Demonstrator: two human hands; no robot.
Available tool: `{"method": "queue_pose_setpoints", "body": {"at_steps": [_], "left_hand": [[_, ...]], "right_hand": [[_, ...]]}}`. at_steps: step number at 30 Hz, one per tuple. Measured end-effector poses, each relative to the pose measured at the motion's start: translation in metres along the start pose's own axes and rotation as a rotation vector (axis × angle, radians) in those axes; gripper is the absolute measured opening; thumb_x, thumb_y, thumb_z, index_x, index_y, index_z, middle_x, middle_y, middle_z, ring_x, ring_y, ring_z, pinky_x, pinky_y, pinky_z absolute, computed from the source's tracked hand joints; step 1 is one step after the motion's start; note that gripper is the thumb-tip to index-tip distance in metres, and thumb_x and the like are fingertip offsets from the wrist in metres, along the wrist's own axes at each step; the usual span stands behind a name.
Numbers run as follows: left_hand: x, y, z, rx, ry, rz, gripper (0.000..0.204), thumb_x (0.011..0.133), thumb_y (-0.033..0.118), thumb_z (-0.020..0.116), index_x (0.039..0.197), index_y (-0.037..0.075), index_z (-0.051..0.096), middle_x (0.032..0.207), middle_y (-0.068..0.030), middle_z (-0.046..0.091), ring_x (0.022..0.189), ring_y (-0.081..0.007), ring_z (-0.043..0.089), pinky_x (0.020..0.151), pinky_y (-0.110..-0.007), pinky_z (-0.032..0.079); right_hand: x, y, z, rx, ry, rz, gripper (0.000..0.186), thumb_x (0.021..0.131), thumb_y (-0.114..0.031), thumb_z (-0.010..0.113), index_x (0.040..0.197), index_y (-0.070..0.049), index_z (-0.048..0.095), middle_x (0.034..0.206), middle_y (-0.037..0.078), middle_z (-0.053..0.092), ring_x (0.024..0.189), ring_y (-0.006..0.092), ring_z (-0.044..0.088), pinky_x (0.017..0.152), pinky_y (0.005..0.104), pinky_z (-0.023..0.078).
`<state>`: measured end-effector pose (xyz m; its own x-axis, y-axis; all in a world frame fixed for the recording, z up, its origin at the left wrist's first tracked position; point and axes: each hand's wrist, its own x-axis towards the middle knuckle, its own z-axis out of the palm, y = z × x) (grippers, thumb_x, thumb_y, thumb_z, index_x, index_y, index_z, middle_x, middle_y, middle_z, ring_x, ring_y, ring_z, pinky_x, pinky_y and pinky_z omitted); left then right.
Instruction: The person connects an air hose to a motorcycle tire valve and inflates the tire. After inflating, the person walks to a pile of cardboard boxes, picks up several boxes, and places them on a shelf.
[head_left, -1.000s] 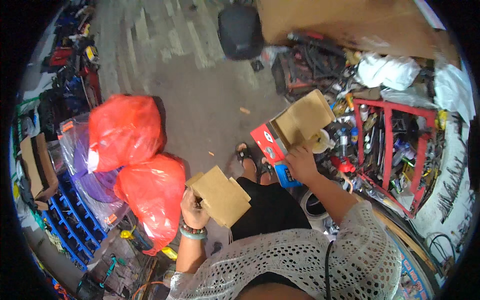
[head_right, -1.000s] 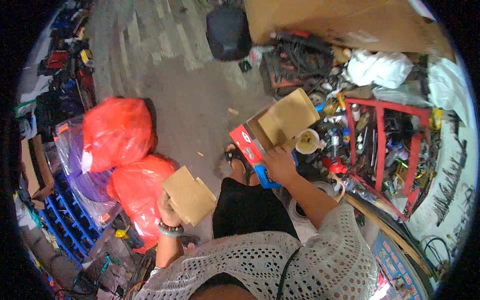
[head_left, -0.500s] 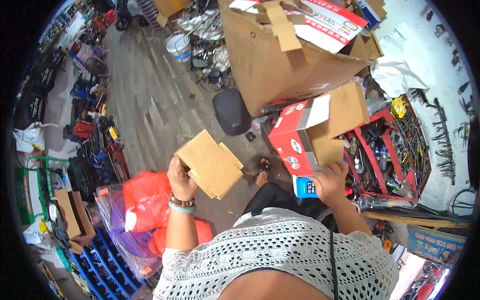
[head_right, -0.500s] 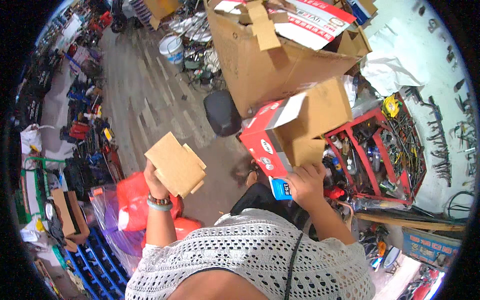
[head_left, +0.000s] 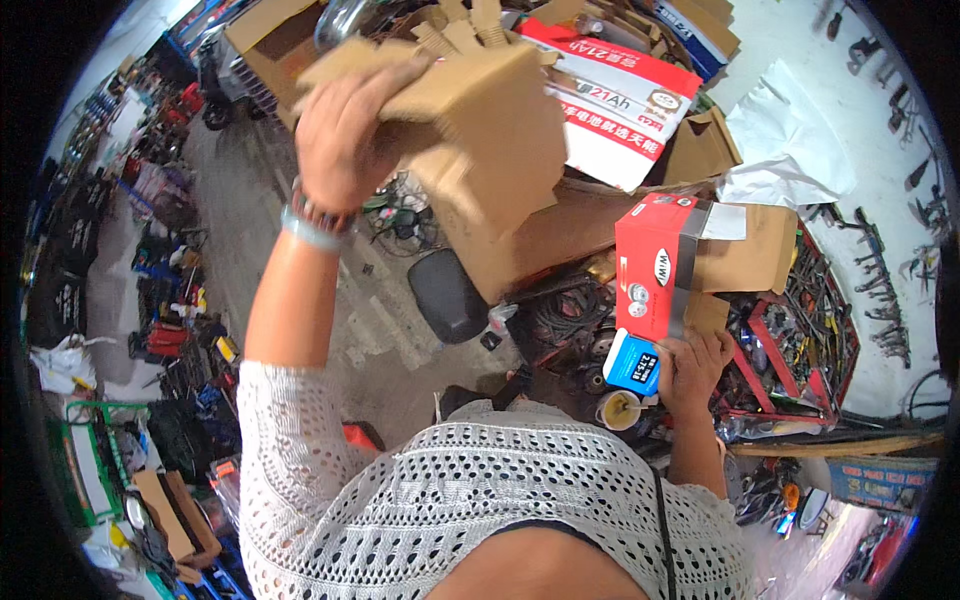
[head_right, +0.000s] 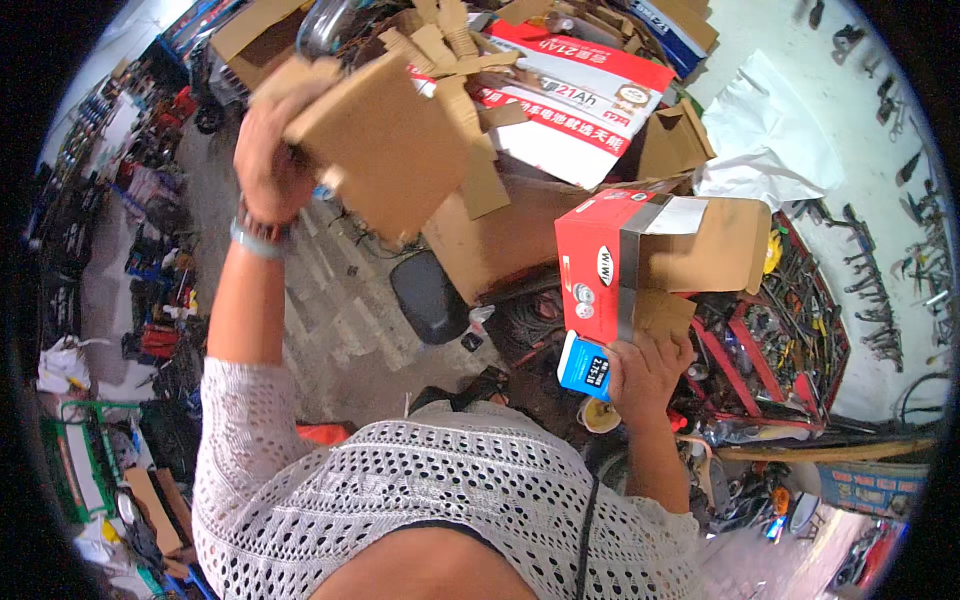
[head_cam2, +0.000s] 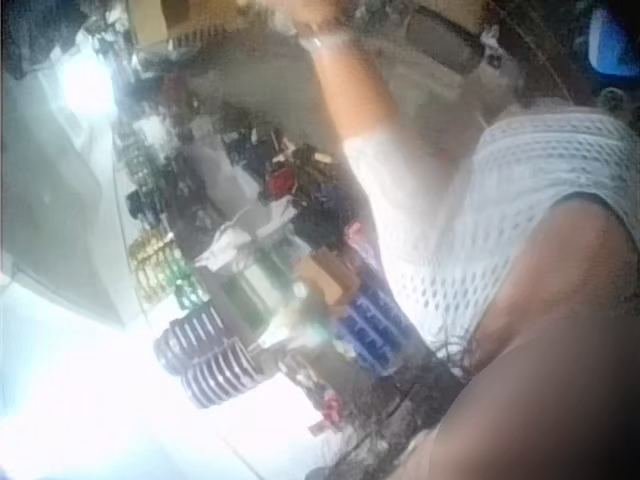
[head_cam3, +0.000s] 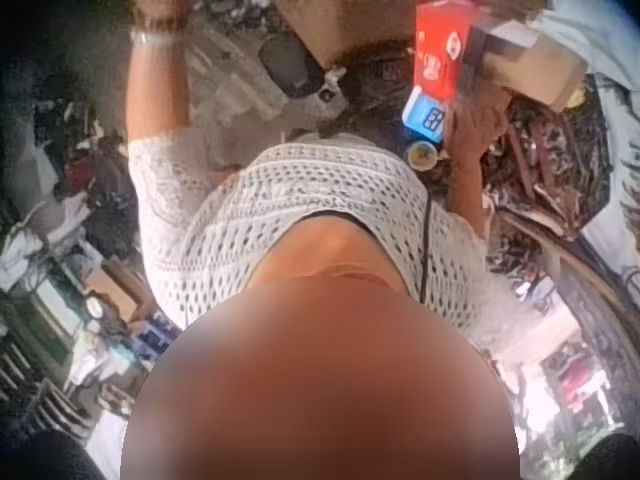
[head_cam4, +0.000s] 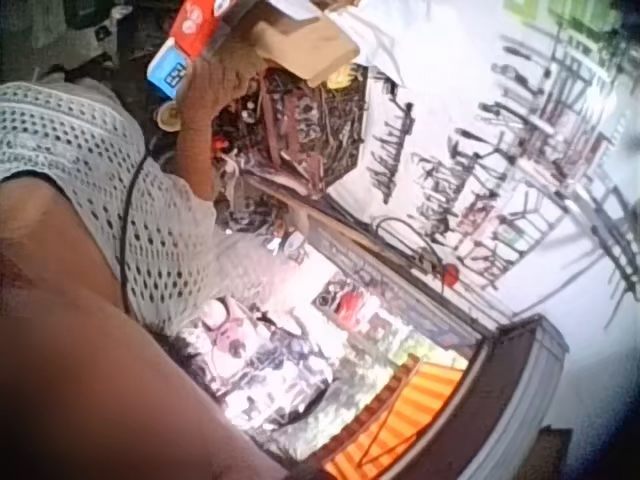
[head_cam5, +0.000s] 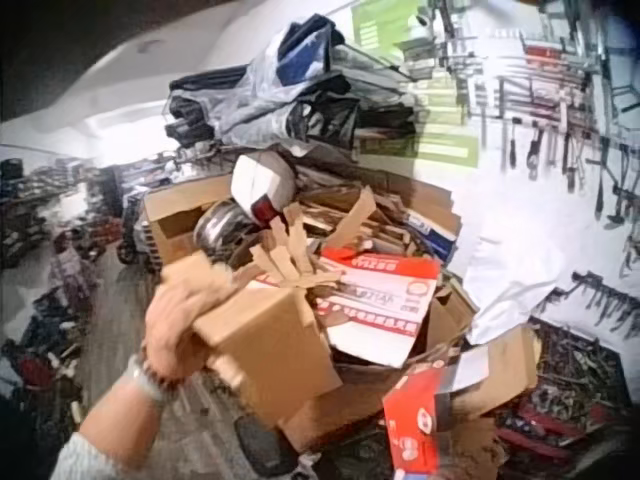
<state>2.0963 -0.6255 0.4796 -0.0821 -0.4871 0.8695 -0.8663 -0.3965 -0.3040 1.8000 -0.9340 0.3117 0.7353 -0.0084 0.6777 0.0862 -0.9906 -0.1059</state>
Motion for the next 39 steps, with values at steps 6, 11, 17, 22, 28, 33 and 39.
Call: {"method": "queue_pose_setpoints", "body": {"at_steps": [6, 11, 17, 22, 28, 33, 39], "left_hand": [[0.061, -0.046, 0.141, -0.122, 0.148, 0.123, 0.05, 0.065, 0.013, 0.077, 0.112, 0.007, 0.059, 0.107, -0.0129, 0.064, 0.098, -0.0329, 0.062, 0.083, -0.043, 0.05], [-0.021, -0.052, 0.28, -0.009, -0.957, -0.196, 0.078, 0.073, 0.035, 0.068, 0.143, 0.014, 0.039, 0.147, -0.0113, 0.039, 0.138, -0.0288, 0.033, 0.114, -0.052, 0.019], [-0.059, -0.083, 0.278, -0.48, -0.753, -0.104, 0.056, 0.082, 0.036, 0.066, 0.132, 0.017, 0.054, 0.133, -0.0172, 0.051, 0.125, -0.0321, 0.045, 0.11, -0.046, 0.027], [-0.041, -0.104, 0.219, -0.145, -0.176, -0.237, 0.056, 0.078, 0.038, 0.071, 0.13, 0.024, 0.056, 0.136, -0.0135, 0.047, 0.12, -0.0379, 0.047, 0.102, -0.054, 0.033], [-0.117, -0.108, 0.253, -0.385, -1.053, -0.13, 0.069, 0.087, 0.07, 0.039, 0.145, 0.031, 0.037, 0.154, -0.0215, 0.02, 0.14, -0.0428, 0.023, 0.111, -0.059, 0.019], [-0.117, -0.132, 0.319, -0.27, -1.029, -0.364, 0.077, 0.089, 0.067, 0.035, 0.152, 0.027, 0.015, 0.157, -0.0187, 0.013, 0.141, -0.0407, 0.021, 0.112, -0.059, 0.018], [-0.124, -0.125, 0.341, -0.242, -0.957, -0.353, 0.077, 0.091, 0.06, 0.041, 0.151, 0.017, 0.02, 0.156, -0.0173, 0.017, 0.143, -0.039, 0.016, 0.114, -0.055, 0.014]], "right_hand": [[0.034, -0.008, -0.012, -0.208, 0.076, 0.054, 0.013, 0.07, -0.014, 0.07, 0.08, -0.011, 0.062, 0.083, 0.008, 0.06, 0.089, 0.0272, 0.058, 0.091, 0.0456, 0.034], [0.09, -0.019, -0.017, -0.314, 0.075, 0.114, 0.021, 0.067, -0.019, 0.076, 0.084, -0.014, 0.064, 0.085, 0.007, 0.059, 0.09, 0.0264, 0.055, 0.088, 0.0464, 0.034], [0.196, -0.039, 0.025, -0.301, 0.199, 0.142, 0.014, 0.07, -0.017, 0.074, 0.078, -0.011, 0.065, 0.076, 0.006, 0.058, 0.081, 0.0263, 0.057, 0.086, 0.0433, 0.034], [0.256, -0.051, 0.063, -0.379, 0.276, 0.096, 0.011, 0.075, -0.019, 0.072, 0.077, -0.01, 0.066, 0.078, 0.006, 0.061, 0.081, 0.0255, 0.058, 0.086, 0.0405, 0.033], [0.285, -0.062, 0.084, -0.4, 0.328, 0.089, 0.014, 0.075, -0.022, 0.071, 0.077, -0.01, 0.065, 0.077, 0.005, 0.063, 0.083, 0.0242, 0.059, 0.085, 0.0392, 0.034], [0.304, -0.061, 0.096, -0.435, 0.341, 0.112, 0.014, 0.075, -0.022, 0.071, 0.079, -0.01, 0.066, 0.078, 0.004, 0.064, 0.085, 0.0237, 0.06, 0.086, 0.0408, 0.035], [0.321, -0.034, 0.104, -0.424, 0.397, 0.123, 0.017, 0.077, -0.025, 0.07, 0.081, -0.009, 0.066, 0.081, 0.005, 0.064, 0.087, 0.0252, 0.06, 0.088, 0.0419, 0.034]]}}
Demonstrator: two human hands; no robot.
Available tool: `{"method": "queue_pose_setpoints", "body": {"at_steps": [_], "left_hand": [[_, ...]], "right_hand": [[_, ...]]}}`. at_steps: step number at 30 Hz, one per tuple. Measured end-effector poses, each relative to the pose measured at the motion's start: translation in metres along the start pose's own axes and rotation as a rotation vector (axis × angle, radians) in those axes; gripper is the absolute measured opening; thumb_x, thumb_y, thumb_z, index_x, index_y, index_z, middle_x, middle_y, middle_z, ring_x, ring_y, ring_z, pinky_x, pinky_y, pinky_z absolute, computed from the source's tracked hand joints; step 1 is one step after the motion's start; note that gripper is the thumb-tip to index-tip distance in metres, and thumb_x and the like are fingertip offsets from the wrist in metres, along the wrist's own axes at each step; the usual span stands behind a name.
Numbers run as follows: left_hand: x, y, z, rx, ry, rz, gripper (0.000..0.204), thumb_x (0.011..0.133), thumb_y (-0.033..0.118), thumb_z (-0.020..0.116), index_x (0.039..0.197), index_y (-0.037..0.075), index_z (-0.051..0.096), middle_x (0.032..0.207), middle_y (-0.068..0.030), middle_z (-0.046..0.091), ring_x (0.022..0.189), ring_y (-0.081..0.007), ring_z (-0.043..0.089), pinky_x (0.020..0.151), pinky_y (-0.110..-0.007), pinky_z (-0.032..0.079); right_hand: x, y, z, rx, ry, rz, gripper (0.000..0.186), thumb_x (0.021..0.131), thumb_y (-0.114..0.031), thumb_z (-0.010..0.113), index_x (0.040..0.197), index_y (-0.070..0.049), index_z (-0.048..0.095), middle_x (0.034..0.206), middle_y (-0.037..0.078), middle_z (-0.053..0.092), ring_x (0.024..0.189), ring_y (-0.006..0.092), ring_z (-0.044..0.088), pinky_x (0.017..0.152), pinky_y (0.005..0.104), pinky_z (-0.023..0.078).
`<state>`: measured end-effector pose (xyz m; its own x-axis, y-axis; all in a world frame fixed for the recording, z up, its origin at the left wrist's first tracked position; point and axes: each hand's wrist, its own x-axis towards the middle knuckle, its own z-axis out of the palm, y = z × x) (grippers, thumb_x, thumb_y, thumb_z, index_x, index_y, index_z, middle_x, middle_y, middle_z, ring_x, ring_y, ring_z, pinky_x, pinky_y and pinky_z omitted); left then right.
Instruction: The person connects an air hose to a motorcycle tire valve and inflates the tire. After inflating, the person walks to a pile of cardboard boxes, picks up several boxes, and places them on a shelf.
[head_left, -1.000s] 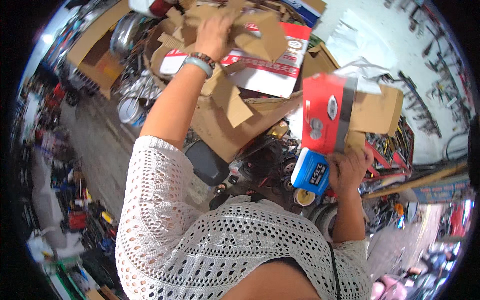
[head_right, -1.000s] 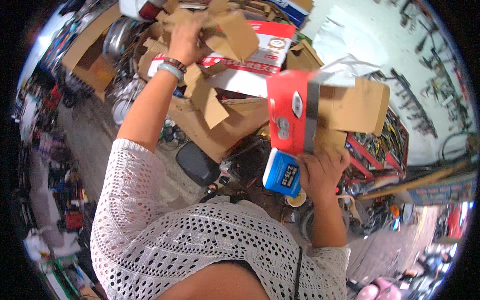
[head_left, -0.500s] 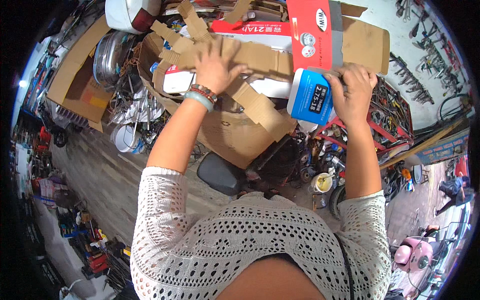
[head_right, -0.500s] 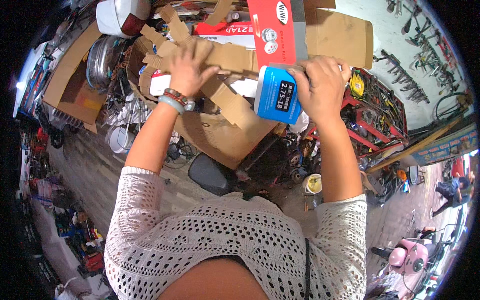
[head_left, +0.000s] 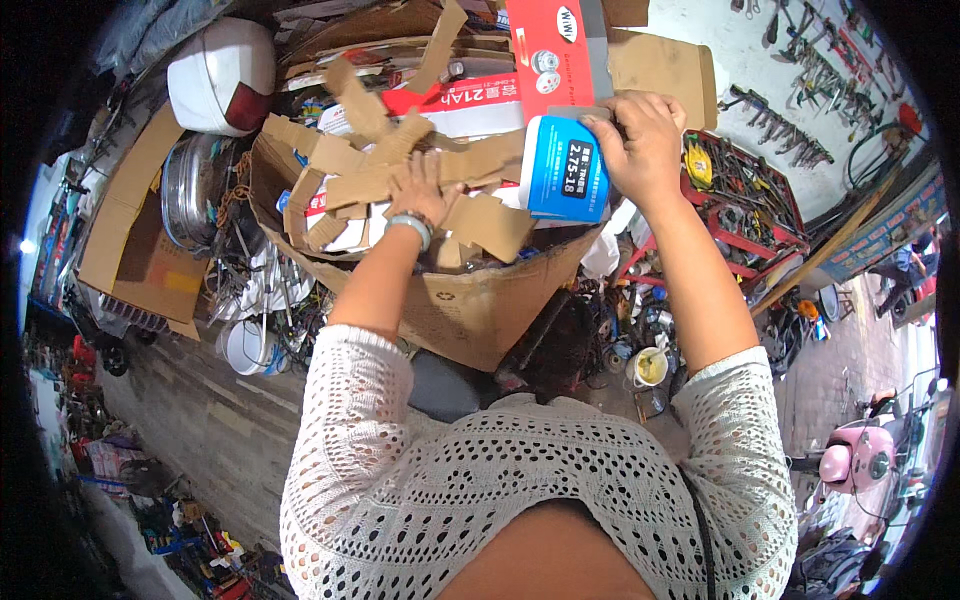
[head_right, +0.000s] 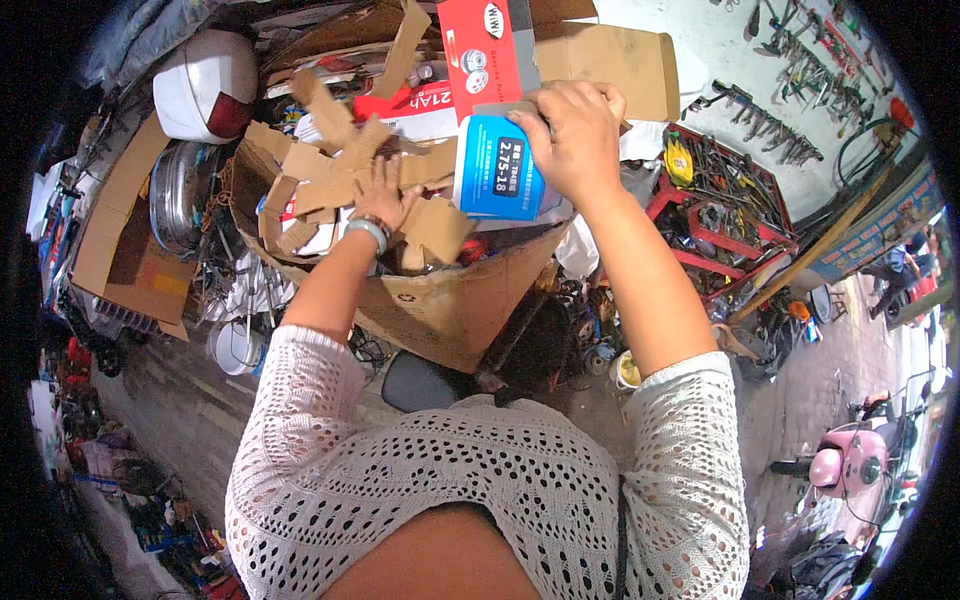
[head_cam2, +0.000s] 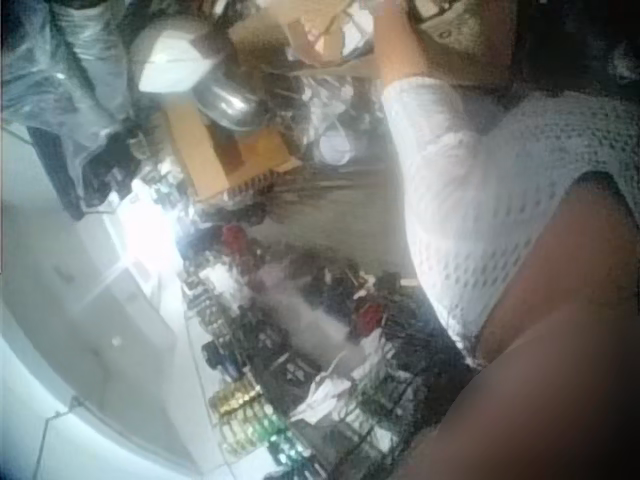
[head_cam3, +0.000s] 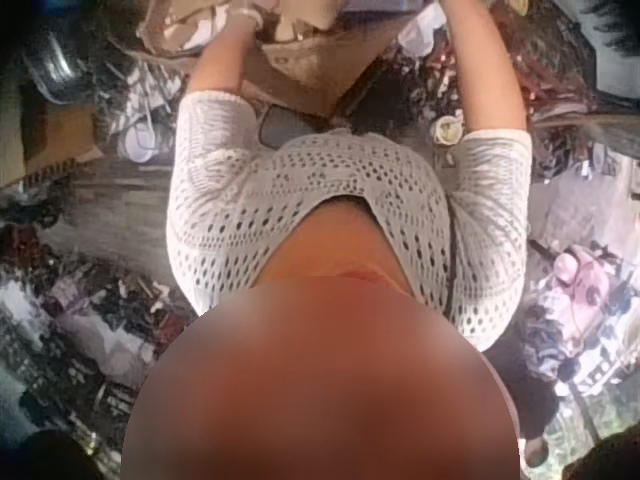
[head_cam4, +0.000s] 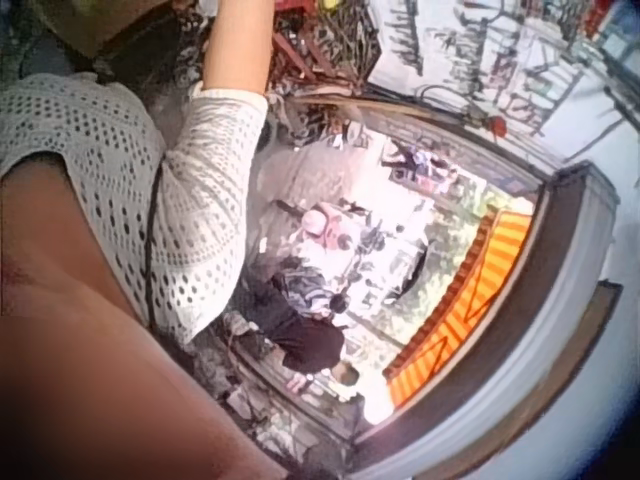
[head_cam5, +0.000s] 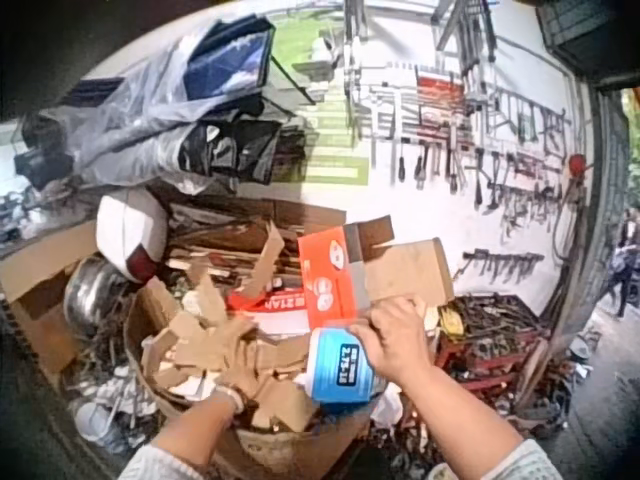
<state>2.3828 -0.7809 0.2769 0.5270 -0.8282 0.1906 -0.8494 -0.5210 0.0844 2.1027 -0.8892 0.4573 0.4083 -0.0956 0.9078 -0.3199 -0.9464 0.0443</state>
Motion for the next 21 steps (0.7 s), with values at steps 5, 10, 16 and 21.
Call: {"method": "queue_pose_setpoints", "body": {"at_steps": [5, 10, 16, 21], "left_hand": [[-0.011, -0.016, -0.016, -0.141, 0.151, 0.278, 0.07, 0.092, 0.049, 0.049, 0.148, 0.013, 0.028, 0.151, -0.0196, 0.026, 0.138, -0.0389, 0.026, 0.113, -0.054, 0.019], [-0.035, -0.012, -0.058, -0.376, 0.321, 0.338, 0.06, 0.086, 0.035, 0.065, 0.136, 0.007, 0.047, 0.141, -0.0215, 0.042, 0.127, -0.0405, 0.042, 0.106, -0.046, 0.034], [-0.042, 0.039, -0.093, -1.355, 0.087, 0.114, 0.117, 0.069, 0.043, 0.079, 0.148, -0.003, 0.007, 0.134, -0.0243, 0.048, 0.122, -0.0272, 0.05, 0.1, -0.038, 0.044], [-0.014, 0.07, -0.094, -1.621, 0.187, -0.156, 0.082, 0.072, 0.024, 0.08, 0.133, 0.001, 0.031, 0.113, -0.0146, 0.057, 0.098, -0.0228, 0.061, 0.081, -0.037, 0.054]], "right_hand": [[0.024, 0.011, 0.03, -0.021, -0.072, -0.052, 0.018, 0.08, -0.027, 0.067, 0.085, -0.01, 0.066, 0.084, 0.006, 0.065, 0.088, 0.0258, 0.059, 0.089, 0.0437, 0.033], [0.053, 0.007, 0.082, -0.035, -0.162, -0.098, 0.022, 0.081, -0.03, 0.065, 0.092, -0.011, 0.069, 0.086, 0.008, 0.068, 0.089, 0.0273, 0.061, 0.09, 0.0454, 0.033], [0.073, -0.014, 0.146, -0.047, -0.476, -0.053, 0.031, 0.085, -0.037, 0.059, 0.099, -0.012, 0.071, 0.09, 0.014, 0.07, 0.093, 0.0289, 0.064, 0.092, 0.0469, 0.032], [0.065, -0.029, 0.185, 0.203, -0.602, 0.148, 0.043, 0.09, -0.049, 0.049, 0.109, -0.014, 0.067, 0.113, 0.012, 0.066, 0.115, 0.0288, 0.056, 0.096, 0.0517, 0.032]]}}
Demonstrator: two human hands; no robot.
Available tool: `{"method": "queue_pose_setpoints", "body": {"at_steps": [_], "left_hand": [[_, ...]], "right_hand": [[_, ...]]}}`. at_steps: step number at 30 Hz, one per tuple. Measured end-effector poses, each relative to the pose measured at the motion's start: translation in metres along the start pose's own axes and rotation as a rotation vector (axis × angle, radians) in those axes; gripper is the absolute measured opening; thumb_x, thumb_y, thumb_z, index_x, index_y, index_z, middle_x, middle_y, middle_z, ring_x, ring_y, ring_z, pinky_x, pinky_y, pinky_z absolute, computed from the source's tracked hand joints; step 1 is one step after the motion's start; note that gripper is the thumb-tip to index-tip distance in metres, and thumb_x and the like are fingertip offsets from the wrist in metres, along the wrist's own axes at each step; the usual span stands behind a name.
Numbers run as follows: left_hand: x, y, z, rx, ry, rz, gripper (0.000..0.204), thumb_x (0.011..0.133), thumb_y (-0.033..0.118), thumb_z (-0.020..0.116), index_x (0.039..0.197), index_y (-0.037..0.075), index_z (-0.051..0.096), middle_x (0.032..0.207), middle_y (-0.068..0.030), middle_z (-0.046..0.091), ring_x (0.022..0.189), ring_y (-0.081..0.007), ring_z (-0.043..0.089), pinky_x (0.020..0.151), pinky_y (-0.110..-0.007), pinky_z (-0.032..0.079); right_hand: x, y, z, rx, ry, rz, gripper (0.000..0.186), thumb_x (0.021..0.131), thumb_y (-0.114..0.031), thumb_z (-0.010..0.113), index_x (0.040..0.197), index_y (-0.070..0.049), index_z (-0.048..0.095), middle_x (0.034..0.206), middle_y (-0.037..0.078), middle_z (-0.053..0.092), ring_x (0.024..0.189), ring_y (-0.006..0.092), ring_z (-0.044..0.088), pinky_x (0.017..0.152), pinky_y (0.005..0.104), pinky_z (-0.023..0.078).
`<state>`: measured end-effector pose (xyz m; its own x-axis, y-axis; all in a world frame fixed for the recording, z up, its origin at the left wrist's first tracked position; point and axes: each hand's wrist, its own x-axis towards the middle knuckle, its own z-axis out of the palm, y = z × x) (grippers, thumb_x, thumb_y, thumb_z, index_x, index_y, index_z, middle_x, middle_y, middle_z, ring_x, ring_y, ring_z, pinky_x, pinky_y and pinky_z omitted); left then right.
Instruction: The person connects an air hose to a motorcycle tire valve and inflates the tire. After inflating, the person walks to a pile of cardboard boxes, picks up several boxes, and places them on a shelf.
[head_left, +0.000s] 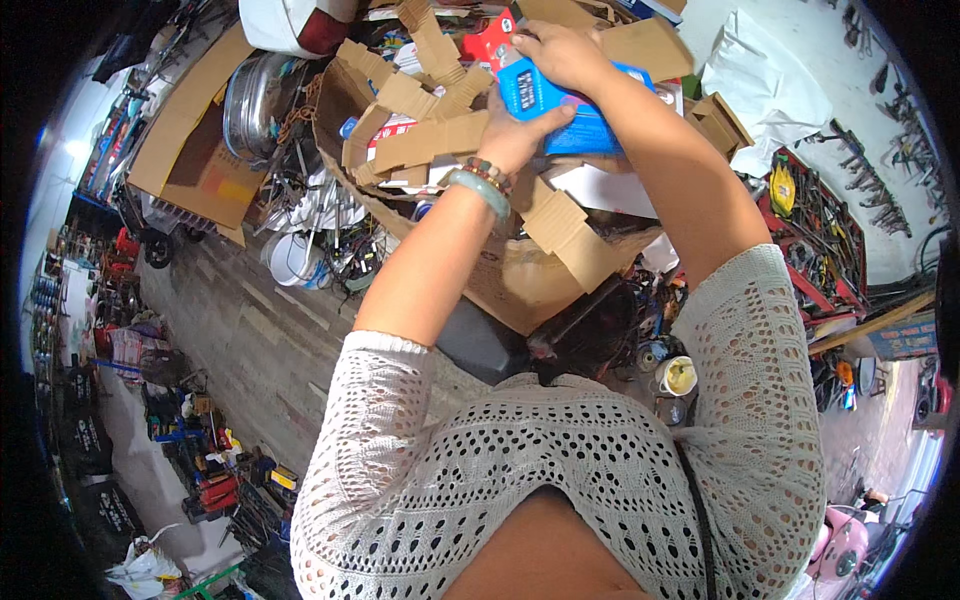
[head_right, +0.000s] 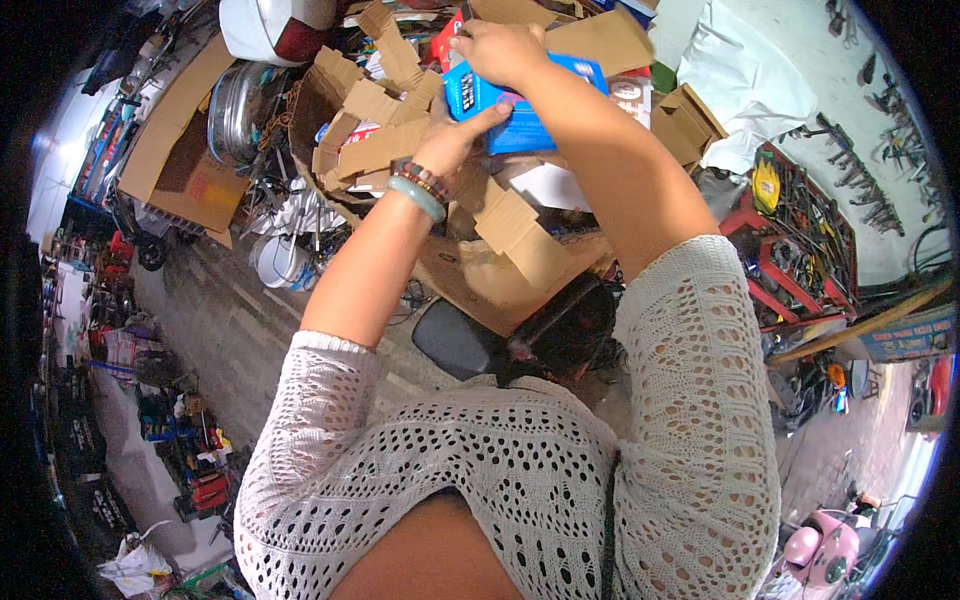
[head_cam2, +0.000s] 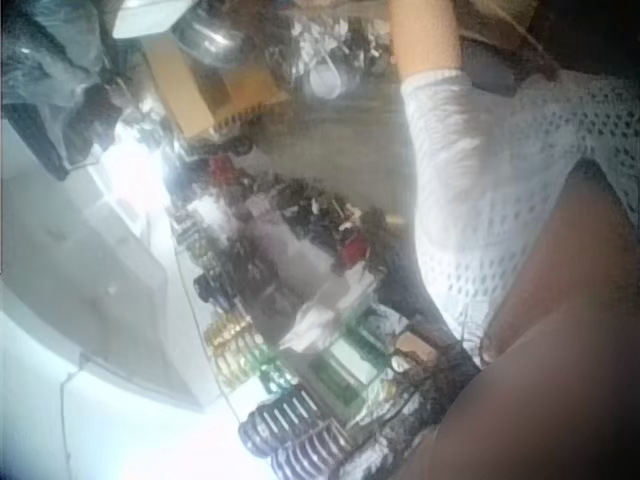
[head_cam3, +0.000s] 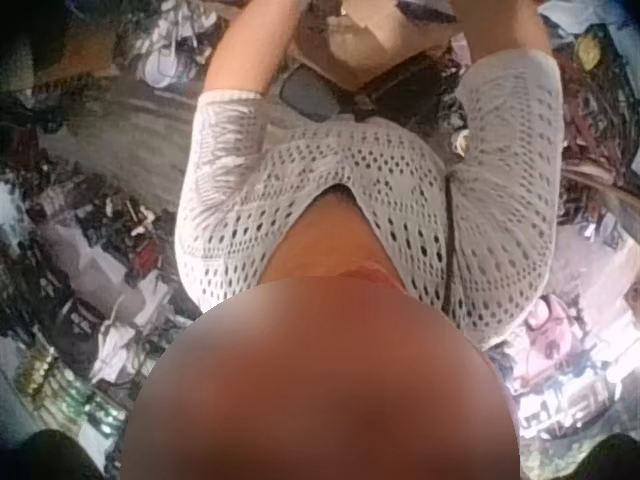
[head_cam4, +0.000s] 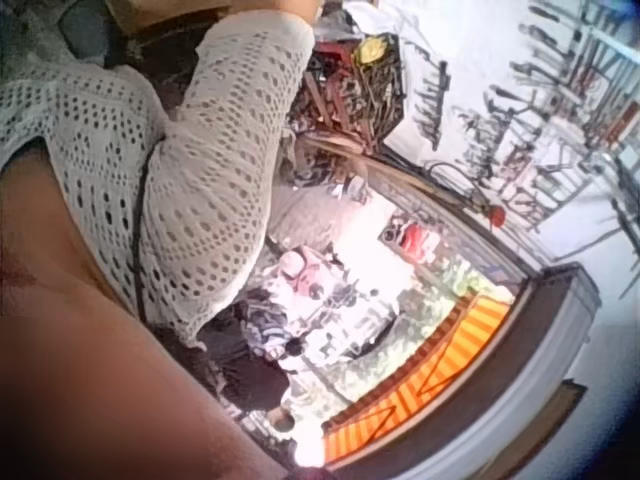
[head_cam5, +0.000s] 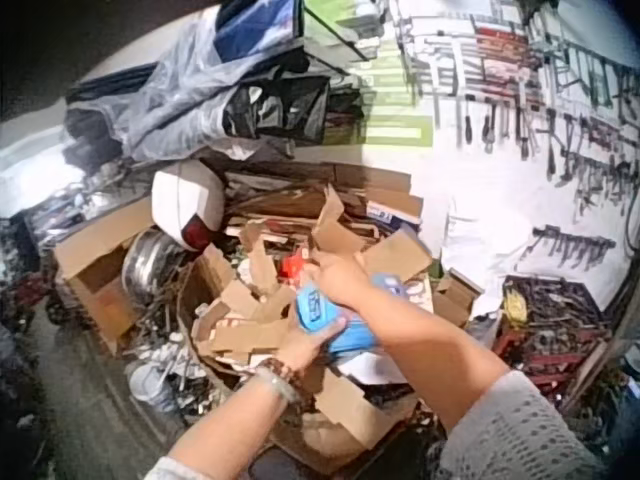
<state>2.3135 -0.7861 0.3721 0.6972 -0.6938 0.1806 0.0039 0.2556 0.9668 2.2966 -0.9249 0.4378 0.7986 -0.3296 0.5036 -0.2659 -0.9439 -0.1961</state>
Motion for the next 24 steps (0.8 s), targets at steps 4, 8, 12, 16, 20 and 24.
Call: {"method": "queue_pose_setpoints", "body": {"at_steps": [4, 8, 12, 16, 20, 24], "left_hand": [[0.003, -0.014, -0.022, -0.251, 0.029, -0.283, 0.068, 0.074, 0.009, 0.075, 0.128, 0.002, 0.033, 0.098, -0.0106, 0.061, 0.083, -0.0202, 0.064, 0.067, -0.034, 0.056], [-0.006, -0.033, -0.042, -0.28, 0.132, -0.199, 0.042, 0.086, 0.011, 0.059, 0.125, 0.002, 0.046, 0.108, -0.0108, 0.059, 0.096, -0.0256, 0.063, 0.081, -0.041, 0.055], [-0.002, -0.019, -0.035, -0.55, -0.035, -0.284, 0.041, 0.089, 0.031, 0.06, 0.122, 0.007, 0.054, 0.119, -0.0056, 0.059, 0.114, -0.028, 0.054, 0.098, -0.048, 0.045], [0.014, 0.002, -0.028, -0.464, 0.103, -0.338, 0.042, 0.092, 0.033, 0.061, 0.123, 0.007, 0.052, 0.122, -0.0074, 0.059, 0.115, -0.0256, 0.056, 0.096, -0.045, 0.049], [-0.001, -0.003, -0.008, -0.574, -0.181, -0.216, 0.037, 0.093, 0.016, 0.059, 0.126, 0.001, 0.048, 0.124, -0.0132, 0.057, 0.112, -0.0294, 0.059, 0.091, -0.041, 0.055], [-0.061, -0.018, 0.01, -0.429, -0.176, -0.116, 0.051, 0.087, 0.013, 0.068, 0.131, 0.004, 0.044, 0.125, -0.0095, 0.057, 0.113, -0.0229, 0.058, 0.092, -0.039, 0.052]], "right_hand": [[-0.026, 0.036, 0.006, 0.212, 0.34, -0.046, 0.051, 0.089, -0.049, 0.053, 0.121, -0.011, 0.061, 0.126, 0.018, 0.057, 0.116, 0.0333, 0.053, 0.1, 0.0461, 0.035], [-0.11, 0.021, -0.027, 0.61, 0.368, 0.339, 0.044, 0.088, -0.038, 0.063, 0.116, -0.004, 0.06, 0.108, 0.015, 0.063, 0.102, 0.0271, 0.057, 0.093, 0.0363, 0.042], [-0.169, 0.031, 0.001, 1.25, 0.165, 0.789, 0.056, 0.089, -0.046, 0.061, 0.121, 0.0, 0.054, 0.114, 0.011, 0.059, 0.102, 0.0203, 0.054, 0.088, 0.0357, 0.043], [-0.163, 0.026, -0.005, 1.561, -0.061, 0.842, 0.075, 0.086, -0.055, 0.061, 0.134, -0.001, 0.041, 0.13, 0.016, 0.049, 0.116, 0.0254, 0.048, 0.093, 0.0399, 0.041], [-0.146, 0.019, -0.003, 1.866, -0.035, 0.886, 0.082, 0.083, -0.055, 0.064, 0.138, -0.002, 0.035, 0.143, 0.02, 0.035, 0.13, 0.0364, 0.038, 0.103, 0.0451, 0.036], [-0.154, 0.006, -0.029, 2.131, 0.163, 0.511, 0.056, 0.089, -0.033, 0.064, 0.131, -0.005, 0.042, 0.126, 0.014, 0.053, 0.115, 0.028, 0.055, 0.096, 0.0429, 0.047]]}}
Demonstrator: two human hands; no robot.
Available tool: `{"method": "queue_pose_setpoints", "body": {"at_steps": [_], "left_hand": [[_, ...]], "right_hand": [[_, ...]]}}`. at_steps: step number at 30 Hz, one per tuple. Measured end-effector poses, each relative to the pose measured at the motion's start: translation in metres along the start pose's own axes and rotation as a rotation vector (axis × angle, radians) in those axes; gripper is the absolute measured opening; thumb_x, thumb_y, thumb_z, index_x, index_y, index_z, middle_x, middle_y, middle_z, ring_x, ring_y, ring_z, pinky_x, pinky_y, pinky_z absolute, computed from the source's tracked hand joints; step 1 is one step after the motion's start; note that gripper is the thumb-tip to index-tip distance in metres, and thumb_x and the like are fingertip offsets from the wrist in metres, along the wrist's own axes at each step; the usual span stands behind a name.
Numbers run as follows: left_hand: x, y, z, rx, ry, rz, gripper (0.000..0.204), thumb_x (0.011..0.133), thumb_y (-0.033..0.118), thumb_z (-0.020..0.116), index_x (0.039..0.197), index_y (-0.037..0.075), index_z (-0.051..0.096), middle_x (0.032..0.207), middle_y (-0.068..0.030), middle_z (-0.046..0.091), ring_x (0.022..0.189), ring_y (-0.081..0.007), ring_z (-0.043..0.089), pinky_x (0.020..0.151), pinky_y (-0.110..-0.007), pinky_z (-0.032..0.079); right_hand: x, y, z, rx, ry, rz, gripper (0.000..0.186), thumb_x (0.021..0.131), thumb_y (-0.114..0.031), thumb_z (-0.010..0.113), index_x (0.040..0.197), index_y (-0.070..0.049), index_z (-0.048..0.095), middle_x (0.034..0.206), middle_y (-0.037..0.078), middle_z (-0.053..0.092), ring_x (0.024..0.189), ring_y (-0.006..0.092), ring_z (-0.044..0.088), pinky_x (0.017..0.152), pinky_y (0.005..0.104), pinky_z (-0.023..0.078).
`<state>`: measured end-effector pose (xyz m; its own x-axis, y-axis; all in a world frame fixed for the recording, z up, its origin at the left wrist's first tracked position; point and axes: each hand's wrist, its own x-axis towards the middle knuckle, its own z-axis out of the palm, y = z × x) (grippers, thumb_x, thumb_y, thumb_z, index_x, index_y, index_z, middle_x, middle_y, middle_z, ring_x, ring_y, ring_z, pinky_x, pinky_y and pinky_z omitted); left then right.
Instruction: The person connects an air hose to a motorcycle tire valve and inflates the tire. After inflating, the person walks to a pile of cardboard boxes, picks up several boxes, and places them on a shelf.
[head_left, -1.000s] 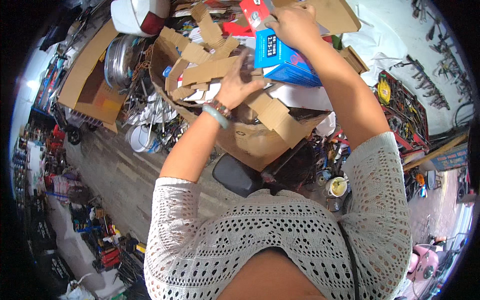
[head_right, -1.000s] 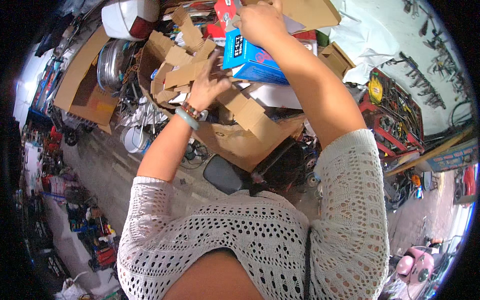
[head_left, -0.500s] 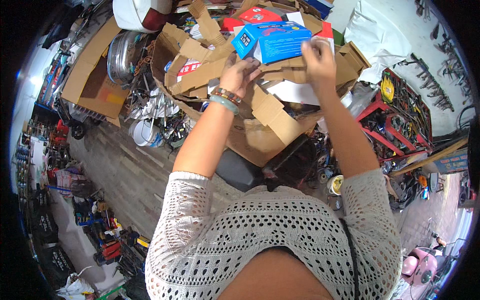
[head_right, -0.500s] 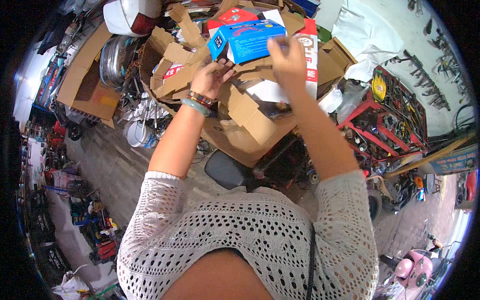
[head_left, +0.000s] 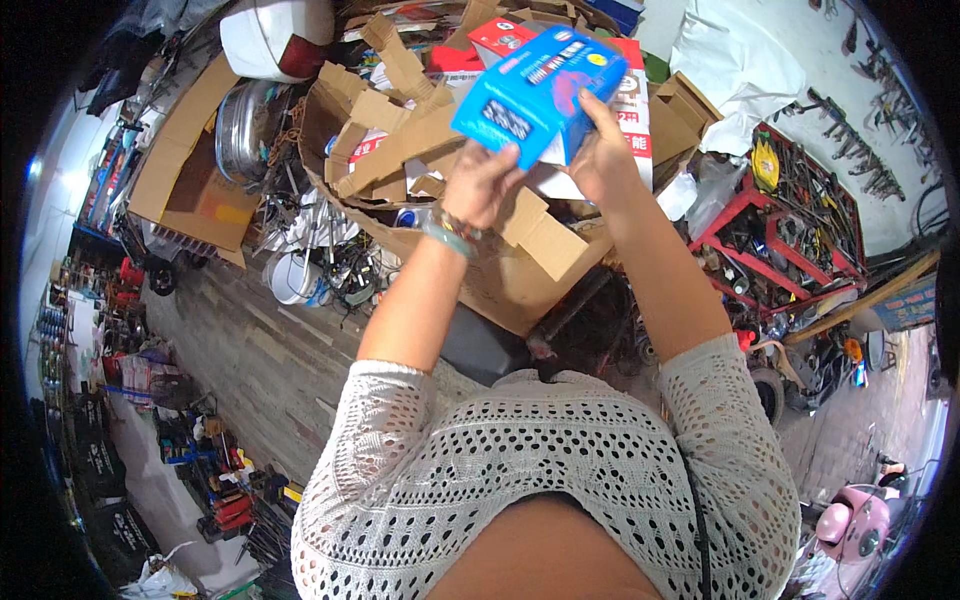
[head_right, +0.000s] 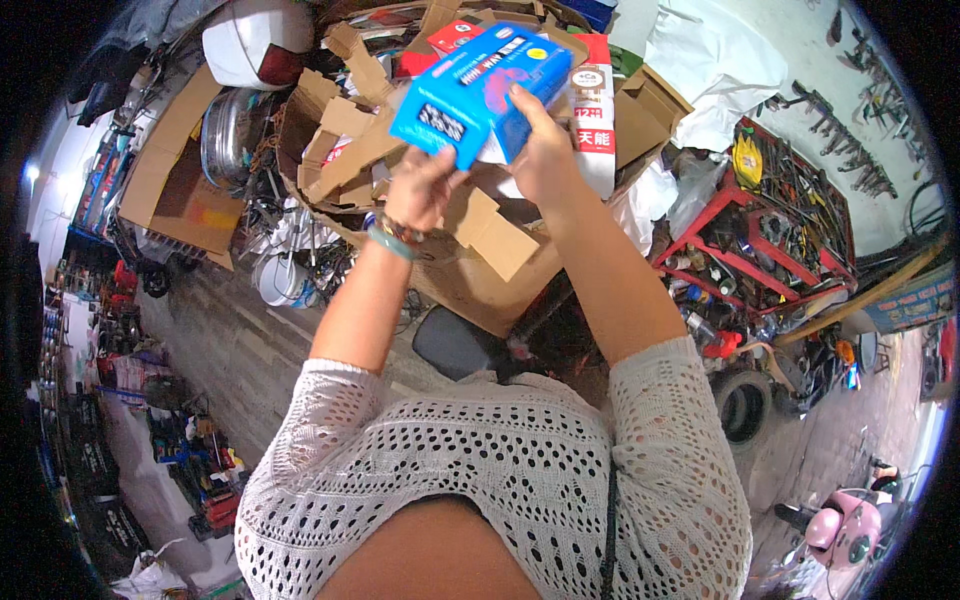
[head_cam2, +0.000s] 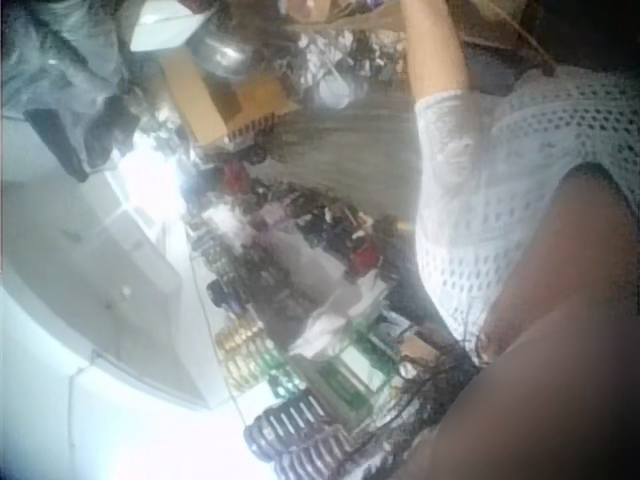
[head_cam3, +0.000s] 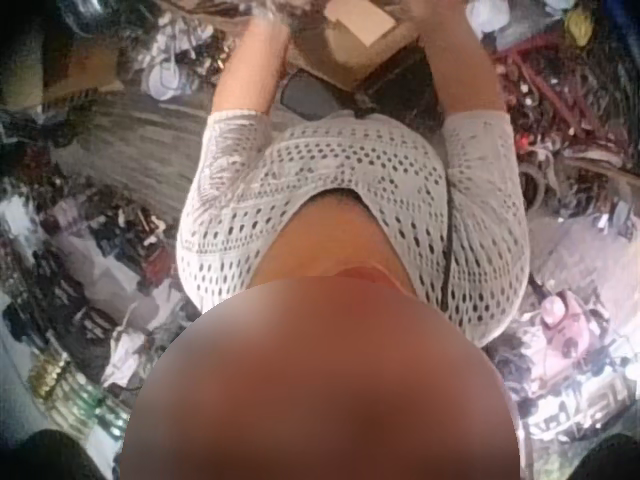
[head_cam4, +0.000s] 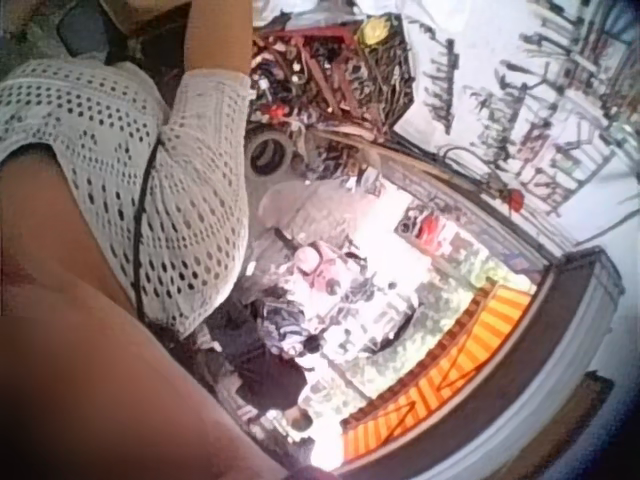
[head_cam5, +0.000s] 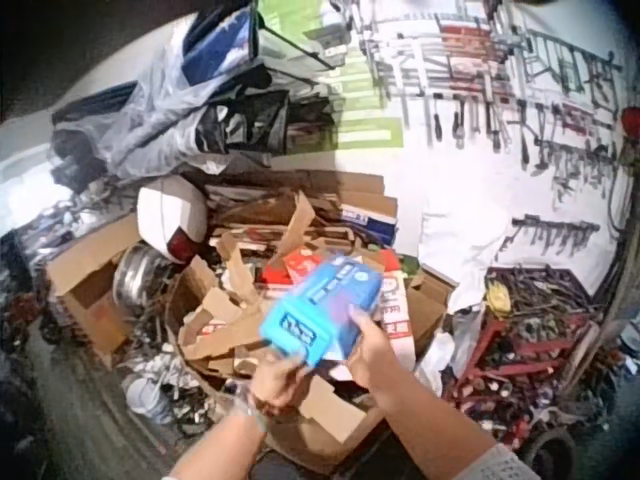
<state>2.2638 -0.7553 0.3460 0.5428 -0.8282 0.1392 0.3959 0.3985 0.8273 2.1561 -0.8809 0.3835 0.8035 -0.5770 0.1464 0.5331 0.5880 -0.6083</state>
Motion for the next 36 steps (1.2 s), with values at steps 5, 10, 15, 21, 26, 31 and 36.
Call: {"method": "queue_pose_setpoints", "body": {"at_steps": [5, 10, 15, 21, 26, 31, 36], "left_hand": [[-0.036, 0.012, -0.016, 0.623, -0.097, -0.109, 0.069, 0.079, 0.015, 0.074, 0.138, 0.005, 0.04, 0.13, -0.0074, 0.053, 0.115, -0.0202, 0.054, 0.099, -0.036, 0.043], [-0.074, 0.063, -0.011, 0.53, -0.055, 0.386, 0.092, 0.072, 0.017, 0.076, 0.148, 0.006, 0.026, 0.141, -0.0149, 0.043, 0.128, -0.0289, 0.044, 0.106, -0.043, 0.037], [-0.093, 0.107, 0.094, 1.701, -0.227, 0.997, 0.05, 0.07, 0.026, 0.079, 0.114, 0.01, 0.063, 0.112, -0.0124, 0.06, 0.103, -0.0326, 0.057, 0.088, -0.042, 0.046], [-0.113, 0.068, 0.094, 1.656, -0.223, 1.042, 0.023, 0.076, 0.019, 0.073, 0.097, 0.014, 0.068, 0.094, -0.0026, 0.065, 0.088, -0.0202, 0.062, 0.08, -0.038, 0.049], [-0.116, 0.088, 0.088, 1.43, -0.396, 0.546, 0.021, 0.078, 0.025, 0.073, 0.09, 0.009, 0.069, 0.088, -0.0035, 0.068, 0.08, -0.0233, 0.063, 0.072, -0.036, 0.048], [-0.116, 0.109, 0.086, 1.255, -0.019, 0.772, 0.035, 0.074, 0.019, 0.078, 0.105, 0.006, 0.069, 0.103, -0.0128, 0.067, 0.095, -0.0289, 0.064, 0.087, -0.037, 0.049], [-0.114, 0.094, 0.091, 1.779, -0.026, 0.672, 0.061, 0.072, 0.01, 0.067, 0.13, 0.003, 0.049, 0.113, -0.0183, 0.06, 0.096, -0.0361, 0.061, 0.08, -0.042, 0.052]], "right_hand": [[-0.021, -0.012, 0.005, -0.434, -0.036, -0.202, 0.064, 0.077, -0.018, 0.077, 0.128, -0.002, 0.042, 0.116, 0.01, 0.059, 0.103, 0.0228, 0.062, 0.089, 0.0383, 0.052], [-0.055, -0.028, -0.02, -1.163, -0.094, -0.68, 0.092, 0.057, -0.018, 0.09, 0.13, -0.001, 0.037, 0.118, 0.017, 0.053, 0.106, 0.0292, 0.058, 0.093, 0.0392, 0.047], [-0.076, -0.035, -0.019, -1.394, -0.233, -0.791, 0.092, 0.052, -0.016, 0.09, 0.128, -0.003, 0.039, 0.115, 0.017, 0.052, 0.106, 0.0335, 0.054, 0.091, 0.0416, 0.044], [-0.089, -0.026, -0.026, -1.311, -0.257, -0.821, 0.087, 0.05, -0.01, 0.082, 0.127, -0.005, 0.041, 0.116, 0.017, 0.052, 0.107, 0.0368, 0.052, 0.092, 0.0426, 0.042], [-0.11, -0.033, -0.01, -1.4, -0.316, -0.678, 0.081, 0.058, -0.022, 0.084, 0.125, -0.005, 0.043, 0.113, 0.019, 0.054, 0.103, 0.0387, 0.054, 0.09, 0.0438, 0.043], [-0.111, -0.04, -0.002, -1.333, -0.254, -0.757, 0.075, 0.06, -0.02, 0.084, 0.123, -0.004, 0.046, 0.111, 0.017, 0.056, 0.101, 0.0362, 0.056, 0.089, 0.0419, 0.044], [-0.122, -0.03, 0.014, -1.692, -0.377, -0.701, 0.071, 0.062, -0.022, 0.08, 0.122, -0.005, 0.048, 0.112, 0.018, 0.056, 0.104, 0.0376, 0.053, 0.091, 0.0445, 0.043]]}}
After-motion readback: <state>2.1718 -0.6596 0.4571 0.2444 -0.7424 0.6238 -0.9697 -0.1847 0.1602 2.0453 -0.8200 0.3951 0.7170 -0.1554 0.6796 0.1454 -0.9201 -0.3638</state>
